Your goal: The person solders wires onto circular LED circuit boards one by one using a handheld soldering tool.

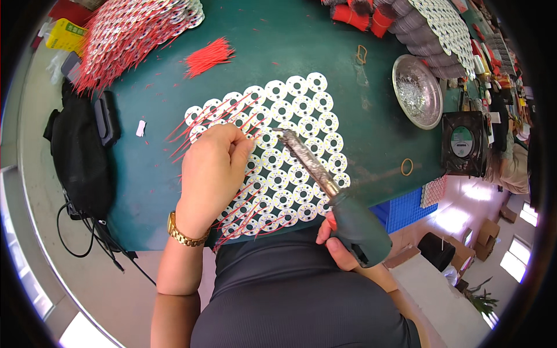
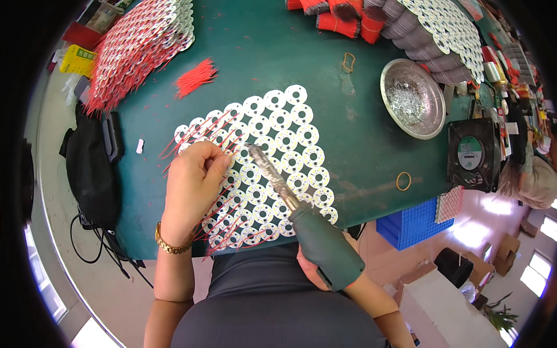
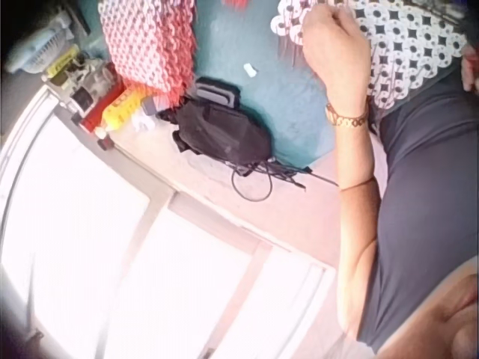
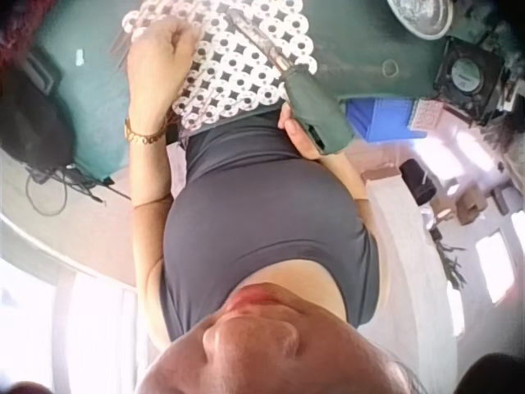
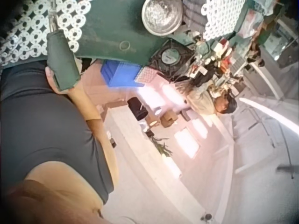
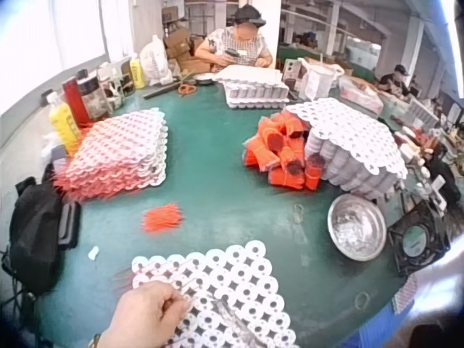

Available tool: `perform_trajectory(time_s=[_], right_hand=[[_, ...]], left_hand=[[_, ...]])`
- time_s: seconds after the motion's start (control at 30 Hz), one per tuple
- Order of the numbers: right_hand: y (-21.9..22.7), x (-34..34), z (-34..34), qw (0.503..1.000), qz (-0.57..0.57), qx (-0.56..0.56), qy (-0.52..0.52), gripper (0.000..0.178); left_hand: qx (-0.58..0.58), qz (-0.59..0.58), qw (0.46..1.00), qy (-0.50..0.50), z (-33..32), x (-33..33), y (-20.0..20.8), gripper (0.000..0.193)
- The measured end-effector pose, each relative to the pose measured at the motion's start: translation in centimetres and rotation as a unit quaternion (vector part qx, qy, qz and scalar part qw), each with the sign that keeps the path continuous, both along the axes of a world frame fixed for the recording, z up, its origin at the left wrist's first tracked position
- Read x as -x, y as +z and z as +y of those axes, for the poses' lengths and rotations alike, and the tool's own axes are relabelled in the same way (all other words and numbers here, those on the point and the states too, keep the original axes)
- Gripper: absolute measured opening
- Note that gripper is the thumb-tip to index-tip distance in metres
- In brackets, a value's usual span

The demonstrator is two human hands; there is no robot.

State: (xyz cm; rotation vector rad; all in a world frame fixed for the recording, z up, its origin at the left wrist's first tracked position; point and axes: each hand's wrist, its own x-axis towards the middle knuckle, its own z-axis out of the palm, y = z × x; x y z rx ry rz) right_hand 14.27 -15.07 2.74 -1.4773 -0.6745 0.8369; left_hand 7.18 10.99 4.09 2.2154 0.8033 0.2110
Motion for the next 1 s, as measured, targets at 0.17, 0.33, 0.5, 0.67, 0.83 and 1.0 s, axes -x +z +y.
perform_trajectory(time_s=[0.17,0.33,0.5,0.67,0.83,1.0], right_hand=[[-1.2,-1.0,-1.0,0.974,-0.148,0.104,0.135,0.044],[-1.5,-0.3,0.0,0.985,-0.168,-0.011,0.026,0.036],[-0.6,-0.3,0.2,0.99,-0.112,0.058,0.057,0.029],[-0.1,-0.5,0.5,0.988,-0.121,0.083,0.049,0.023],[0.3,-0.2,0.8,0.987,-0.126,0.088,0.04,0.014],[0.6,-0.5,1.4,0.983,-0.167,0.067,0.046,0.012]], left_hand=[[0.01,0.031,0.999,0.025,-0.2,-0.3,0.3,0.017],[-0.003,0.023,1.0,0.01,0.0,-0.3,0.3,0.016],[0.013,0.027,0.999,0.016,0.2,-0.1,0.2,0.015],[-0.001,-0.012,1.0,0.003,0.3,-0.1,-0.2,0.015],[0.006,0.004,1.0,0.001,0.4,-0.4,0.0,0.016],[0.012,0.027,1.0,-0.005,0.6,-0.5,0.1,0.016]])
